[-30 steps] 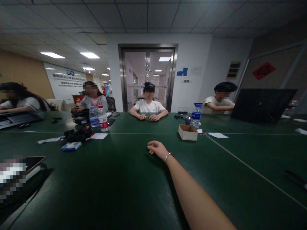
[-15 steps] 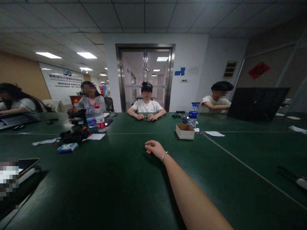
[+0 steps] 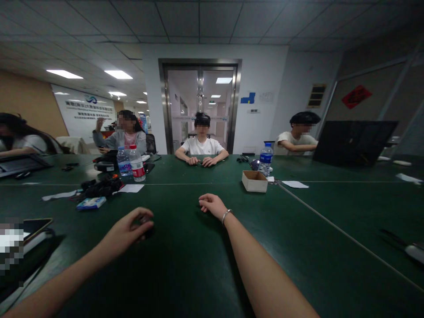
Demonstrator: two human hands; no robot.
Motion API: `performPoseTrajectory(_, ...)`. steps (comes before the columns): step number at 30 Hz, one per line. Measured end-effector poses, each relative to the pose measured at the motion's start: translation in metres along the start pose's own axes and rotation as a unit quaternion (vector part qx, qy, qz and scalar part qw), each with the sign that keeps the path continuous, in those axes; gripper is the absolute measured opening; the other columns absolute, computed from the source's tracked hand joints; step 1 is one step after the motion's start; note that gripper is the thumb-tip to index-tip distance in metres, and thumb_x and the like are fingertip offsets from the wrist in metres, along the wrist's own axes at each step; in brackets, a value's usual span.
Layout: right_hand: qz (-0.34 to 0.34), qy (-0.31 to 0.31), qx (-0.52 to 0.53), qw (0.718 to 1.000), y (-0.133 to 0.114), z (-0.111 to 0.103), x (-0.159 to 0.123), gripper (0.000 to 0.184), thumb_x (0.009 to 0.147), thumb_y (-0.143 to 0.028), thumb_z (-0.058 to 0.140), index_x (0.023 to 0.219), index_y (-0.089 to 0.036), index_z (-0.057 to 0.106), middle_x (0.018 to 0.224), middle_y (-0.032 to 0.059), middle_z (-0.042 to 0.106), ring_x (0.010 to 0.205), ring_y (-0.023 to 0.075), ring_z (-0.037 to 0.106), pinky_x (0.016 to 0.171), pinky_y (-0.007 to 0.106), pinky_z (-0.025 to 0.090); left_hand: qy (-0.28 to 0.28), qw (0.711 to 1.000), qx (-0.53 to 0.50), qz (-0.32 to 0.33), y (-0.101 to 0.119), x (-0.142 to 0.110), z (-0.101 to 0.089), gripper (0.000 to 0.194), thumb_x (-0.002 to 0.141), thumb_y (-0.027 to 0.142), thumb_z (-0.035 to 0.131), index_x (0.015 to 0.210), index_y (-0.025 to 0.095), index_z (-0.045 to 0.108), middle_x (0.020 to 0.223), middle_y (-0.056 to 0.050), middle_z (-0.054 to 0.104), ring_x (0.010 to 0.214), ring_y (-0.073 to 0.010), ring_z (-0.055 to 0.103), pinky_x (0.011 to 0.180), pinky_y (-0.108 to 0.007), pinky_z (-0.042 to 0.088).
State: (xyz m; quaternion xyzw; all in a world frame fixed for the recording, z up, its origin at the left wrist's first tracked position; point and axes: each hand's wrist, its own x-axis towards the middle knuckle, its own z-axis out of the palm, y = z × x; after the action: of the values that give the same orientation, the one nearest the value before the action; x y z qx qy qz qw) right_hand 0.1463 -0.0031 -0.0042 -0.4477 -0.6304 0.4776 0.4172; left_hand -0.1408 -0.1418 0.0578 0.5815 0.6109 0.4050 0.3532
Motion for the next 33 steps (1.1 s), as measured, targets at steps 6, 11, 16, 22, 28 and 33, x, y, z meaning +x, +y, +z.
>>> performPoseTrajectory(6,-0.037,0.007,0.049,0.998,-0.001,0.004,0.0,0.025,0.076,-0.022,0.064,0.097,-0.011,0.054,0.065,-0.0005,0.059,0.047,0.0077,0.056,0.043,0.016,0.045,0.006,0.968,-0.249,0.004,0.034,0.111,0.128,0.04,0.063,0.04,0.069,0.089,0.014,0.055,0.068,-0.001,0.054,0.049,-0.0065,0.048,0.048,-0.018,0.038)
performPoseTrajectory(11,-0.063,0.031,0.129,0.989,0.003,0.003,0.002,0.041,0.07,-0.029,0.069,0.102,-0.015,0.048,0.069,-0.0019,0.058,0.047,0.0105,0.06,0.041,0.018,0.048,0.029,0.941,-0.334,0.052,0.023,0.133,0.188,0.04,0.059,0.044,0.071,0.082,0.014,0.059,0.063,0.002,0.05,0.046,-0.0045,0.042,0.043,-0.016,0.033)
performPoseTrajectory(16,-0.057,0.043,0.163,0.984,0.006,0.0,0.004,0.036,0.069,-0.027,0.07,0.096,-0.015,0.051,0.066,-0.0012,0.058,0.049,0.0116,0.061,0.043,0.019,0.05,0.013,0.923,-0.382,0.042,0.01,0.136,0.192,0.043,0.057,0.043,0.073,0.086,0.013,0.062,0.065,0.0,0.052,0.05,-0.005,0.044,0.045,-0.016,0.033)
performPoseTrajectory(22,-0.019,0.057,0.222,0.973,0.005,-0.003,0.004,0.022,0.076,-0.02,0.063,0.093,-0.013,0.051,0.064,0.0009,0.06,0.048,0.0124,0.061,0.045,0.02,0.051,-0.014,0.923,-0.384,0.007,0.012,0.134,0.188,0.024,0.078,0.03,0.057,0.093,0.013,0.063,0.083,-0.007,0.059,0.058,-0.0069,0.05,0.05,-0.017,0.037)
performPoseTrajectory(28,-0.009,0.063,0.234,0.97,0.005,-0.005,0.003,0.017,0.08,-0.017,0.059,0.094,-0.012,0.051,0.068,0.0045,0.063,0.049,0.0124,0.061,0.046,0.02,0.051,-0.008,0.951,-0.302,0.065,0.004,0.14,0.189,0.024,0.078,0.032,0.056,0.093,0.014,0.063,0.089,-0.009,0.059,0.064,-0.0098,0.052,0.054,-0.019,0.039)
performPoseTrajectory(33,-0.007,0.058,0.227,0.972,0.003,-0.005,0.003,0.016,0.081,-0.016,0.057,0.096,-0.013,0.053,0.068,0.0042,0.062,0.05,0.0114,0.061,0.047,0.02,0.051,0.034,0.966,-0.242,0.089,0.003,0.138,0.186,0.024,0.076,0.033,0.055,0.091,0.014,0.058,0.086,-0.007,0.059,0.067,-0.0118,0.053,0.055,-0.02,0.041)
